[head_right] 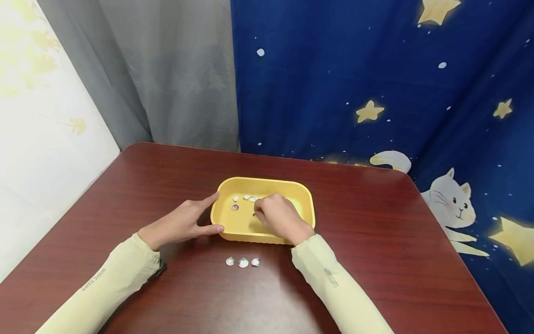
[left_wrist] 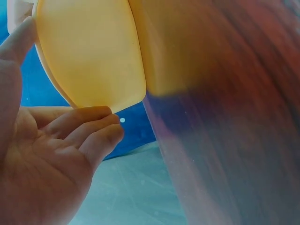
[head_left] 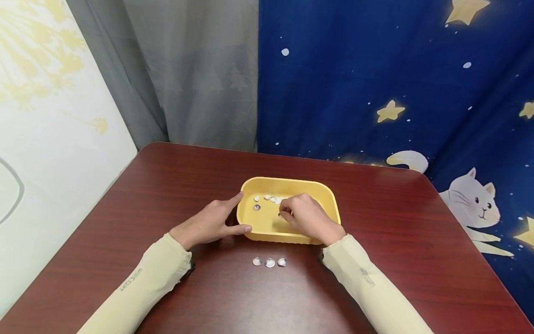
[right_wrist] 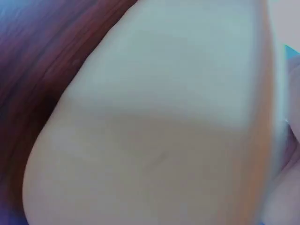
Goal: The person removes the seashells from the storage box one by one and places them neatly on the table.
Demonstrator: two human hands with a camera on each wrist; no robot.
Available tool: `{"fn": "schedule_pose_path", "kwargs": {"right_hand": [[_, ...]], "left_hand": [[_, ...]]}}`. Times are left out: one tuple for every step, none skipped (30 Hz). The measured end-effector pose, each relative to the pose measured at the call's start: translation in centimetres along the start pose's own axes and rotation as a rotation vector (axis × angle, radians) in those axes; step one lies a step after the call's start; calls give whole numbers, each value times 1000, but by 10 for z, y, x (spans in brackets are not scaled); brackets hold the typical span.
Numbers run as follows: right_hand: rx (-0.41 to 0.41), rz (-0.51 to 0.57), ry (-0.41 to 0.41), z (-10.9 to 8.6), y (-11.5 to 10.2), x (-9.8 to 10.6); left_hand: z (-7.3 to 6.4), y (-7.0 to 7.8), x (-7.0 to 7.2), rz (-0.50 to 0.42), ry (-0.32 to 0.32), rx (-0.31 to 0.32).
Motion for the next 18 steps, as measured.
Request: {"fn": "schedule_pose_path", "kwargs": {"right_hand": [[14, 5, 3, -2, -2, 2], [26, 9, 2, -3, -4, 3], [40, 16, 2, -5, -6, 5], [55, 24, 1, -6, -8, 6], [73, 29, 1, -7, -10, 7], [92, 36, -1, -9, -12, 8], [112, 42, -2, -10, -14, 8], [130, 44, -3, -12, -16, 9], [149, 46, -4, -13, -18, 9], [164, 47, -5, -15, -20, 10], [177, 47, -4, -16, -22, 10], [188, 50, -1, -17, -24, 11], [199, 49, 2, -18, -27, 11], [208, 49, 4, -19, -29, 12], [215, 51, 4, -20, -31, 12], [224, 51, 3, -21, -33, 12], [235, 54, 0, -22, -35, 12], [244, 53, -6, -23, -37, 12]], "left_hand": [[0, 0, 0, 1, 1, -3], [1, 0, 0, 2, 2, -5], [1, 0, 0, 4, 3, -8], [2, 0, 1, 5, 4, -9], [2, 0, 1, 7, 4, -10], [2, 0, 1, 8, 4, -10], [2, 0, 1, 9, 4, -12], [3, 0, 1, 12, 5, -15], [3, 0, 1, 16, 5, -18], [3, 0, 1, 17, 5, -20], [4, 0, 0, 21, 6, -23], [4, 0, 1, 22, 9, -23], [4, 0, 0, 23, 12, -23], [4, 0, 1, 24, 14, -21], [3, 0, 1, 25, 16, -18], [3, 0, 1, 30, 18, -18], [3, 0, 1, 30, 18, -15], [3, 0, 1, 28, 18, -14]]}}
Point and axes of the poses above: each hand's wrist, its own z-axis towards the middle knuckle, its own x-axis out of the back of the hand, y = z × x, the point moved 2 cm from there along z, towards the middle knuckle, and after that the axes turned 8 degrees about -y, right-handed, at the moved point
